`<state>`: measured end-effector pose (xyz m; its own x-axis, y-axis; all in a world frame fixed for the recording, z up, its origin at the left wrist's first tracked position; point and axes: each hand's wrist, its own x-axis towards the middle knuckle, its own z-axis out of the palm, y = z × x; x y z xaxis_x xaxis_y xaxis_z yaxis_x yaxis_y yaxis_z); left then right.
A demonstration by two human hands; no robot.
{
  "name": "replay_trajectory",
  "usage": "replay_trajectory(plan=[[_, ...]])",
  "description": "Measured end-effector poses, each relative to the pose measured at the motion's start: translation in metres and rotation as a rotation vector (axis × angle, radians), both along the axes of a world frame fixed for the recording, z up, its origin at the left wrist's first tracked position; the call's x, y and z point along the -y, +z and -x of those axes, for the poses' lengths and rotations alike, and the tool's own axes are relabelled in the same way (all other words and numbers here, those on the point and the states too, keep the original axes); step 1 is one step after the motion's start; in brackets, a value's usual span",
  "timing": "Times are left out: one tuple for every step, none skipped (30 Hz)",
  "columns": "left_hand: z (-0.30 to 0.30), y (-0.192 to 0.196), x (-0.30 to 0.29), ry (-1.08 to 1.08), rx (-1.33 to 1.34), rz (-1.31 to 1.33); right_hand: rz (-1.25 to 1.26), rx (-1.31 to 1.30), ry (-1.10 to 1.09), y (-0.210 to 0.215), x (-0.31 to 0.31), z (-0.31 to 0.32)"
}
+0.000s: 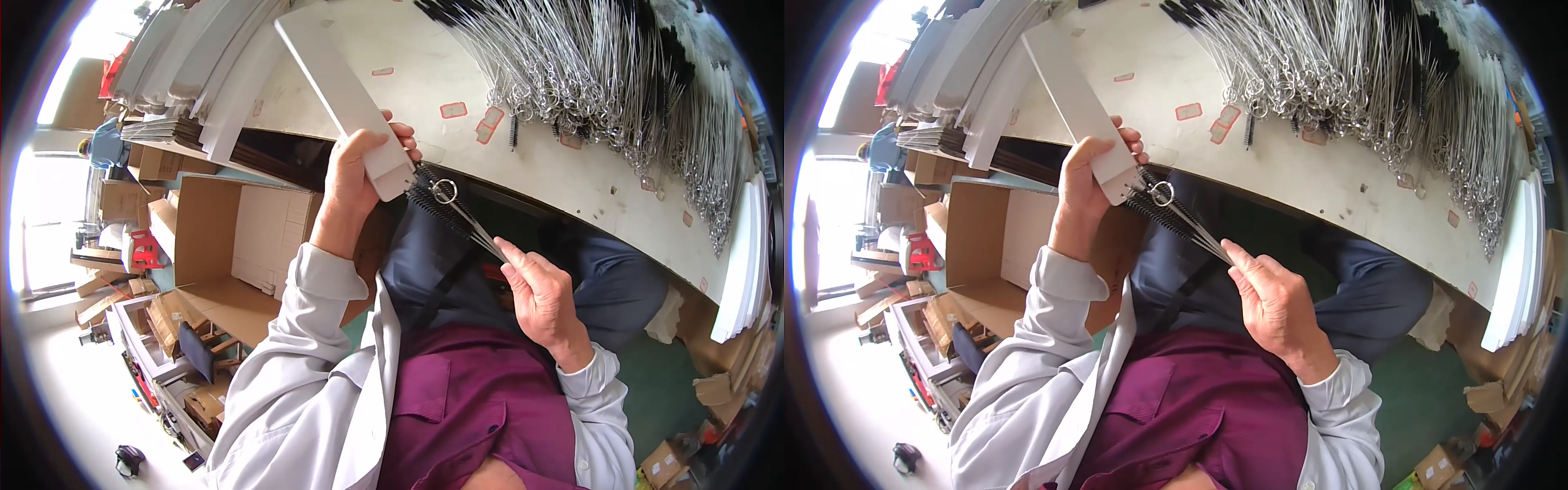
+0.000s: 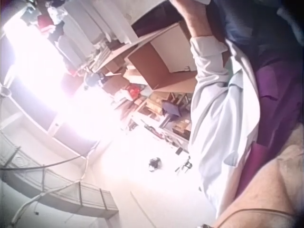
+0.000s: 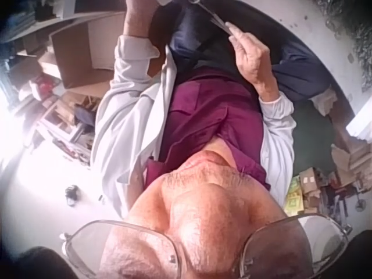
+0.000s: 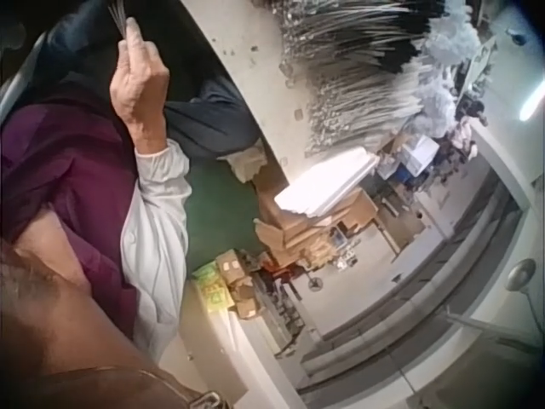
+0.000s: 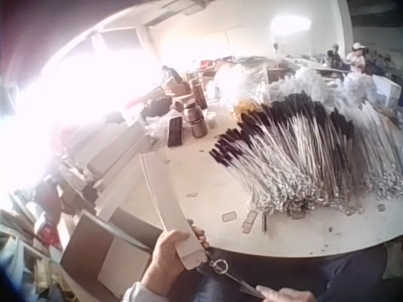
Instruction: Manually assembling metal wire components with cardboard sleeves and organizing them for packaging.
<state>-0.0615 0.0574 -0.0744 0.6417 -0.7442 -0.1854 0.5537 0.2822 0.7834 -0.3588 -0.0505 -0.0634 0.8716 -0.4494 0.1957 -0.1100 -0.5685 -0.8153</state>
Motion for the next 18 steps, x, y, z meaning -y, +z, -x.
replay_trajectory(plan=[[0.001, 0.000, 0.001, 0.002, -0.002, 0.000, 0.000, -0.002, 0.002, 0.001, -0.001, -0.001], [0.002, 0.001, 0.003, 0.025, -0.015, 0.016, -0.002, -0.002, 0.016, 0.002, -0.002, -0.002], [0.004, 0.002, 0.004, 0.048, -0.028, 0.032, -0.004, -0.002, 0.030, 0.002, -0.003, -0.003], [0.006, 0.004, 0.005, 0.050, -0.031, 0.032, -0.004, -0.005, 0.031, 0.002, -0.003, -0.003], [0.009, 0.006, 0.006, 0.053, -0.021, 0.038, 0.001, -0.018, 0.035, 0.001, -0.003, -0.003], [0.011, 0.008, 0.007, 0.057, -0.012, 0.043, 0.005, -0.031, 0.038, 0.000, -0.002, -0.003], [0.014, 0.010, 0.007, 0.058, -0.014, 0.044, 0.006, -0.033, 0.039, -0.001, -0.001, -0.004], [0.018, 0.010, 0.007, 0.032, -0.042, 0.064, 0.000, -0.028, 0.044, -0.001, 0.000, -0.005], [0.022, 0.011, 0.007, 0.006, -0.071, 0.083, -0.006, -0.023, 0.047, -0.003, 0.001, -0.006], [0.024, 0.011, 0.007, -0.002, -0.057, 0.079, -0.007, -0.026, 0.048, -0.005, 0.003, -0.006], [0.024, 0.010, 0.006, 0.000, -0.060, 0.079, -0.002, 0.004, 0.039, -0.009, 0.004, -0.007], [0.023, 0.010, 0.005, -0.002, -0.050, 0.086, 0.002, 0.034, 0.029, -0.011, 0.005, -0.007], [0.023, 0.010, 0.004, -0.003, -0.040, 0.092, 0.002, 0.031, 0.030, -0.009, 0.006, -0.007], [0.023, 0.009, 0.003, -0.002, -0.043, 0.092, 0.065, -0.003, 0.016, -0.007, 0.007, -0.006], [0.022, 0.008, 0.003, 0.001, -0.058, 0.087, 0.127, -0.037, 0.002, -0.005, 0.007, -0.006], [0.022, 0.008, 0.003, 0.005, -0.073, 0.082, 0.127, -0.040, 0.003, -0.005, 0.007, -0.006], [0.024, 0.008, 0.004, 0.004, -0.074, 0.081, 0.172, -0.042, -0.002, -0.004, 0.005, -0.006], [0.029, 0.008, 0.006, 0.040, -0.052, 0.056, 0.218, -0.044, -0.007, -0.003, 0.004, -0.007]])
